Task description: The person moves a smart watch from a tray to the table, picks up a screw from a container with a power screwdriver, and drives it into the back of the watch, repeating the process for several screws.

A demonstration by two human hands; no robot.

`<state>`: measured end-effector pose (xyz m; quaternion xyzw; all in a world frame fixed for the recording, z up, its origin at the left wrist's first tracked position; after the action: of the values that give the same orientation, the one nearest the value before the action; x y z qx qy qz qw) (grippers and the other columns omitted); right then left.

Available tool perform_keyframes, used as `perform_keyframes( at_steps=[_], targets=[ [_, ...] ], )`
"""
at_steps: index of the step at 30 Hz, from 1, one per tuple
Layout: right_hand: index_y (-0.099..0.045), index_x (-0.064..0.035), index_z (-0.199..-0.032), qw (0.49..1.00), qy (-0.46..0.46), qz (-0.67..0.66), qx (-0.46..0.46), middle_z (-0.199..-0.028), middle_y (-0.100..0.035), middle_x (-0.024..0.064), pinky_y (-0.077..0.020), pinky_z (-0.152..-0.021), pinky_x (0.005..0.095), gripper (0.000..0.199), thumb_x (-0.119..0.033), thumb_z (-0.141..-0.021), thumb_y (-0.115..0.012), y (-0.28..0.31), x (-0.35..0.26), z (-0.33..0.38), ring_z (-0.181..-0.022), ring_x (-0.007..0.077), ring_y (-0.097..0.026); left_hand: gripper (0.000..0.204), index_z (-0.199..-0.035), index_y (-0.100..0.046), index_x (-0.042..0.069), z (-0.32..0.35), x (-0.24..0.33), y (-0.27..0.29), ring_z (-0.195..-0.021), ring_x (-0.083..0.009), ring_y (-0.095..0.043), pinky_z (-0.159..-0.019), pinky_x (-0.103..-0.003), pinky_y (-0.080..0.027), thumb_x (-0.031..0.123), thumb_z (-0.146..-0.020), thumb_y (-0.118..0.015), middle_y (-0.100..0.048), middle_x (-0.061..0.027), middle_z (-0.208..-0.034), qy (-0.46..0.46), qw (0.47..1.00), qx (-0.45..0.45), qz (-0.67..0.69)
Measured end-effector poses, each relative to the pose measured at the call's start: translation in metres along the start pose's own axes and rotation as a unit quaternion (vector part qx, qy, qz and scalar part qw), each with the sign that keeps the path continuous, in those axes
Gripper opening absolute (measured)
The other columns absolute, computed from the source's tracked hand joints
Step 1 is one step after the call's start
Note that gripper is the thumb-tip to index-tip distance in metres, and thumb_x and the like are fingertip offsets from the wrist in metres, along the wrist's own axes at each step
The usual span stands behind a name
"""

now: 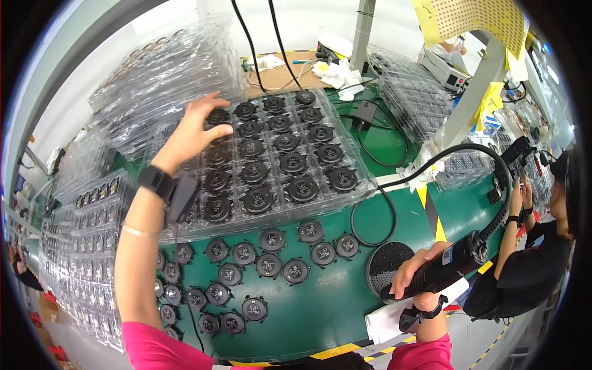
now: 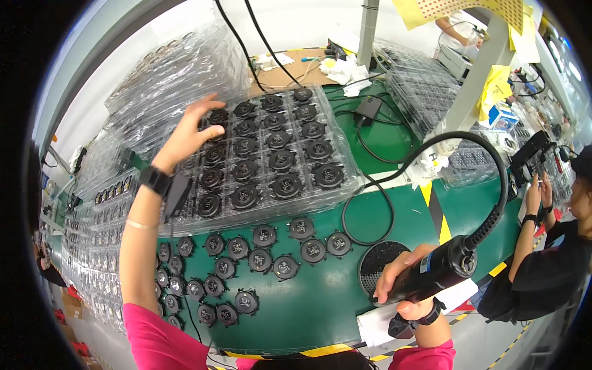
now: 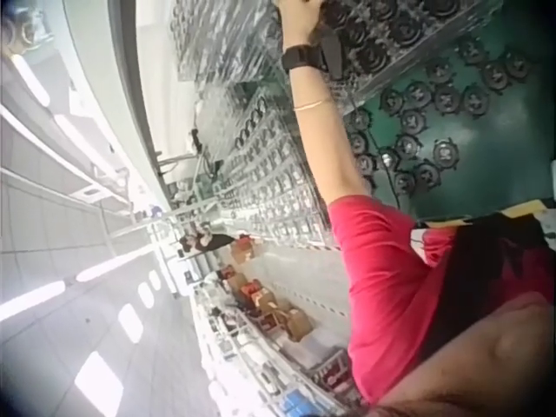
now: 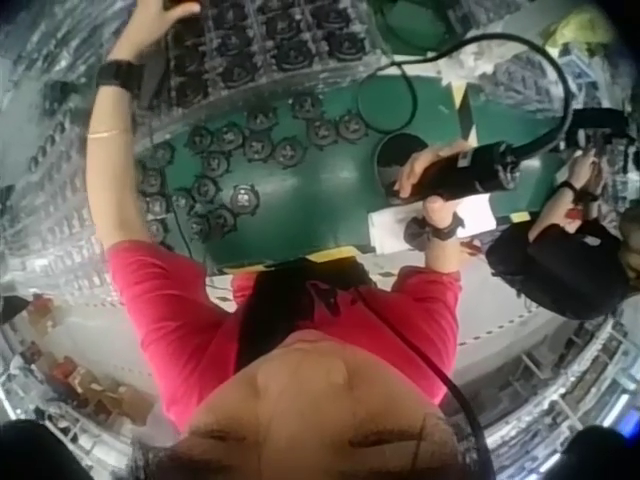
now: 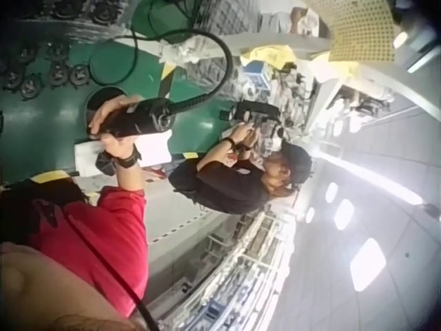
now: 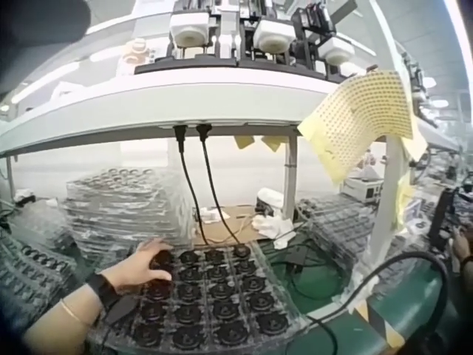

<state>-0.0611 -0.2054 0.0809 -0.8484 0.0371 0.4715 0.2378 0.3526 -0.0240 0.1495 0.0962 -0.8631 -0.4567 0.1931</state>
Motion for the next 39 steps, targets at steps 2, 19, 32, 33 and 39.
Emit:
perform_keyframes(
  at_steps=[2, 19, 32, 33, 39],
  targets=[
    [-0.032, -0.0082, -0.112, 1.0, 0.0, 0.003, -0.005, -0.073, -0.057, 0.0125, -0.0562, -0.048, 0.0373, 0.07, -0.035, -0.075, -0.086, 0.003, -0.001, 0.001, -0.051, 0.0267, -0.062, 0.042, -0.117, -0.06, 0.006, 0.003, 0.044, 0.012, -0.126, -0.0338, -0.049, -0.107, -0.045, -0.037, 0.023, -0.082, -0.074, -0.055, -0.0164, -0.135, -0.034, 0.996, 0.023, 0.08],
    [-0.031, -0.0054, -0.133, 0.993, -0.053, -0.033, -0.101, -0.075, -0.058, 0.0093, -0.0491, -0.053, 0.0271, 0.091, -0.048, -0.073, -0.085, -0.003, 0.017, -0.01, -0.059, 0.0174, -0.06, 0.072, -0.142, -0.047, 0.012, 0.159, 0.239, -0.105, -0.138, -0.0343, -0.035, -0.114, -0.061, -0.021, 0.037, -0.08, -0.073, -0.04, -0.0129, -0.147, -0.135, 0.953, -0.25, 0.102],
    [-0.029, -0.0047, -0.125, 0.995, -0.007, -0.005, -0.103, -0.073, -0.057, 0.0131, -0.0559, -0.052, 0.0375, 0.082, -0.059, -0.08, -0.071, 0.002, 0.012, -0.01, -0.053, 0.0257, -0.062, 0.064, -0.134, -0.042, -0.002, 0.169, 0.291, -0.105, -0.124, -0.0374, -0.048, -0.105, -0.048, -0.039, 0.024, -0.083, -0.073, -0.052, -0.0218, -0.126, -0.105, 0.901, -0.267, 0.326],
    [-0.029, -0.0048, -0.124, 0.995, -0.001, -0.047, -0.089, -0.075, -0.057, 0.0136, -0.0561, -0.053, 0.0379, 0.081, -0.059, -0.08, -0.071, 0.0, 0.013, -0.009, -0.053, 0.0257, -0.063, 0.064, -0.134, -0.04, -0.003, 0.168, 0.293, -0.109, -0.121, -0.0377, -0.051, -0.103, -0.045, -0.042, 0.021, -0.085, -0.073, -0.052, -0.0229, -0.124, -0.055, 0.875, -0.24, 0.416],
    [-0.036, -0.0043, -0.126, 0.968, 0.046, -0.157, -0.191, -0.092, -0.061, 0.0173, -0.0562, -0.068, 0.0427, 0.076, -0.057, -0.083, -0.07, -0.014, 0.019, -0.018, -0.069, 0.0285, -0.065, 0.058, -0.135, -0.031, -0.005, 0.178, 0.309, -0.132, -0.109, -0.0324, -0.057, -0.093, -0.038, -0.047, 0.014, -0.093, -0.065, -0.052, -0.0237, -0.119, 0.082, 0.731, -0.241, 0.633]
  ],
)
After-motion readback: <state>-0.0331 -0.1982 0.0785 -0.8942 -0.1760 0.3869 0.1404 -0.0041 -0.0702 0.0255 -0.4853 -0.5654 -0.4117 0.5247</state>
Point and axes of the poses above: each hand's wrist, its own z-axis away from the middle knuckle, its own y-axis out of the back of the hand, x = y × z, the point moved 5 cm from there along -z, towards the middle knuckle
